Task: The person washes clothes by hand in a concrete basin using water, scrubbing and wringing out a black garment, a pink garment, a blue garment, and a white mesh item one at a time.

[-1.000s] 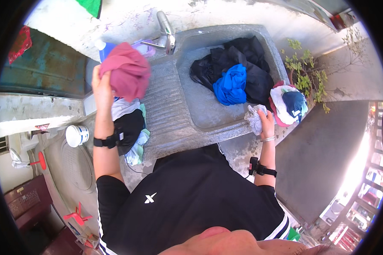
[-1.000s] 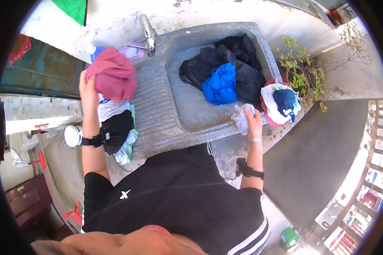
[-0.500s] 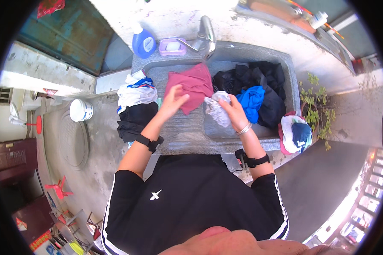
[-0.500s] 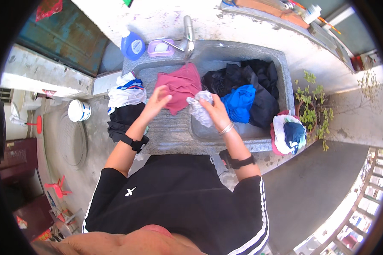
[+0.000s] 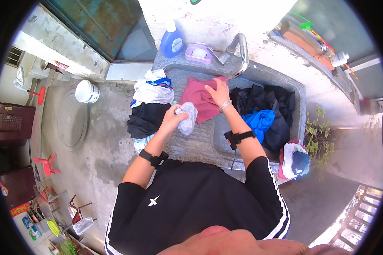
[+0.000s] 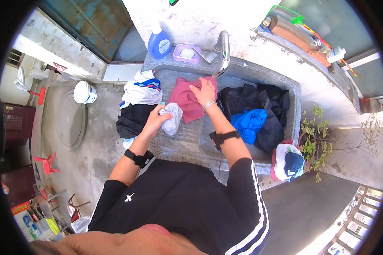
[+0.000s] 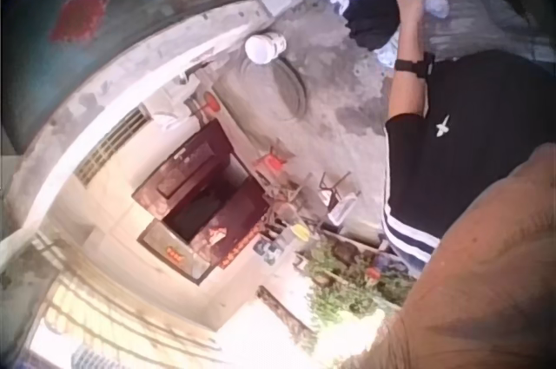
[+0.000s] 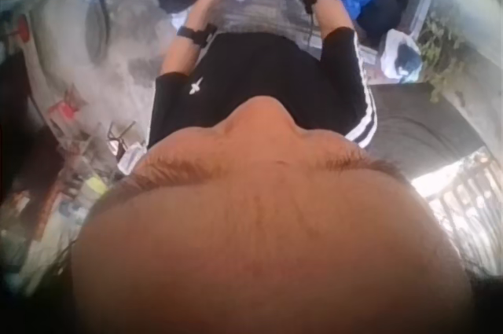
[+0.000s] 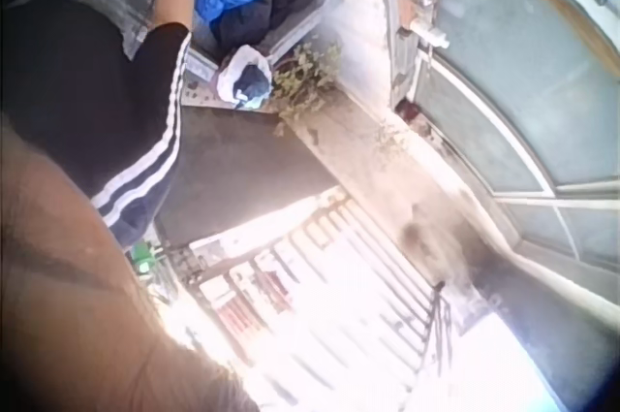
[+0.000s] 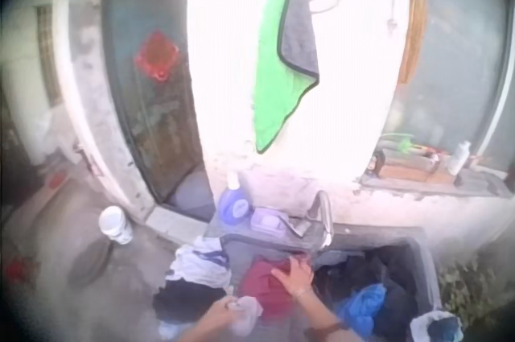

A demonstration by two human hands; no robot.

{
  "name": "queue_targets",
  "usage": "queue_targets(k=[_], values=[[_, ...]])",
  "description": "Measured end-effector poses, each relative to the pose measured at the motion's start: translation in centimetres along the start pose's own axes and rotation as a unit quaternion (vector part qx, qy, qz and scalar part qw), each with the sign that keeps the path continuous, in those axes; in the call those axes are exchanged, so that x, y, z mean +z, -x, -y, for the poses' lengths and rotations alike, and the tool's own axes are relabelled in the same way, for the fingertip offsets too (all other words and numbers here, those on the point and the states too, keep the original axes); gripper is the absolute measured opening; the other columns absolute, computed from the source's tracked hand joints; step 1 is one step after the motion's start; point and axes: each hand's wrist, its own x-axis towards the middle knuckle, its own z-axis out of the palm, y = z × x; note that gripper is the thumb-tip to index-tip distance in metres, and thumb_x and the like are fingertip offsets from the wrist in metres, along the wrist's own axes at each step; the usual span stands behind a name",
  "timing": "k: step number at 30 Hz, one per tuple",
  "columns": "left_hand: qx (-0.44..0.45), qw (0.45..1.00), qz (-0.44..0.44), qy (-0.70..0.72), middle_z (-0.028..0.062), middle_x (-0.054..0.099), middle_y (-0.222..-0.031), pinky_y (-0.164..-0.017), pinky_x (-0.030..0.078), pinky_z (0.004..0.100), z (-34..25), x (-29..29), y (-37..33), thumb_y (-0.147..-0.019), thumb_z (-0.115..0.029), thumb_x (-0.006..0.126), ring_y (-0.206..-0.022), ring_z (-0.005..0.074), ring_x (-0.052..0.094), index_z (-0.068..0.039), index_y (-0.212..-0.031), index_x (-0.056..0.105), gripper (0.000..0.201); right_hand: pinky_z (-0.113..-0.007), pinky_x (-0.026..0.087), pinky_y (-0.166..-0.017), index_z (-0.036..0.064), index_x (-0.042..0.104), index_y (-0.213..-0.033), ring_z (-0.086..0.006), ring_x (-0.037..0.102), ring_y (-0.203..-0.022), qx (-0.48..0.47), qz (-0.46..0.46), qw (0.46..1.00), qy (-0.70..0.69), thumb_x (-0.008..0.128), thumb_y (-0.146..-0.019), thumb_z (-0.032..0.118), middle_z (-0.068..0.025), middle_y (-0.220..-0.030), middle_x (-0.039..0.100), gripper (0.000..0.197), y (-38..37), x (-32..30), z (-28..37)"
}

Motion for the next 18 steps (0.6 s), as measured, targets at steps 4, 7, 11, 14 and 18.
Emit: queue_targets(k=[4, 7, 11, 14, 18], values=[[0.02, 0.951, 0.12, -0.283, 0.0093, 0.059, -0.08, -0.065, 0.044, 0.0286, 1.9, -1.9, 1.0, -0.065, -0.024, 0.071, -0.073, 0.0171, 0.057, -0.002, -0.092, 0.055, 0.037, -0.05, 0.033, -0.091, 0.012, 0.052, -0.111, -0.0366, 0.034, -0.117, 0.062, 0.062, 0.99, 0.112, 0.066, -0.067, 0.043, -0.0202, -0.128, 0.038, 0.056, -0.4, 3.3, -1.7], [0.01, 0.852, 0.258, -0.455, 0.0151, 0.058, -0.083, -0.071, 0.043, 0.034, 1.2, -1.7, 1.8, -0.067, -0.036, 0.069, -0.08, 0.0277, 0.057, -0.004, -0.096, 0.056, 0.045, -0.04, 0.042, -0.083, 0.0029, 0.054, -0.101, -0.0299, 0.053, -0.093, 0.057, -0.01, 0.998, -0.001, 0.065, -0.068, 0.028, -0.0168, -0.102, 0.055, 0.043, -1.8, 4.8, -4.9], [-0.004, 0.836, 0.302, -0.458, 0.0172, 0.061, -0.09, -0.076, 0.043, 0.0377, 1.4, -1.1, 1.0, -0.064, -0.04, 0.069, -0.088, 0.0327, 0.057, -0.008, -0.1, 0.059, 0.049, -0.029, 0.05, -0.067, -0.0006, 0.053, -0.094, -0.0192, 0.06, -0.079, 0.193, 0.01, 0.737, -0.648, 0.053, -0.075, 0.005, -0.0099, -0.088, 0.06, 0.02, -2.8, 0.2, -1.5], [-0.055, 0.791, 0.424, -0.437, 0.0165, 0.06, -0.092, -0.077, 0.043, 0.0375, 1.2, 0.4, 0.3, -0.065, -0.041, 0.069, -0.092, 0.0322, 0.055, -0.009, -0.101, 0.059, 0.05, -0.029, 0.049, -0.07, -0.0013, 0.051, -0.099, -0.0221, 0.059, -0.082, 0.159, 0.078, 0.683, -0.709, 0.057, -0.074, 0.01, -0.0113, -0.092, 0.059, 0.028, -2.0, -1.9, -0.2], [0.032, 0.809, 0.337, -0.481, 0.0164, 0.054, -0.105, -0.082, 0.041, 0.0354, 1.8, 1.2, -0.6, -0.068, -0.039, 0.068, -0.099, 0.0314, 0.052, -0.007, -0.107, 0.055, 0.052, -0.038, 0.042, -0.085, 0.0021, 0.04, -0.12, -0.0323, 0.052, -0.098, 0.107, 0.019, 0.949, -0.295, 0.066, -0.07, 0.031, -0.0194, -0.108, 0.051, 0.064, -1.3, -0.5, -2.7]])
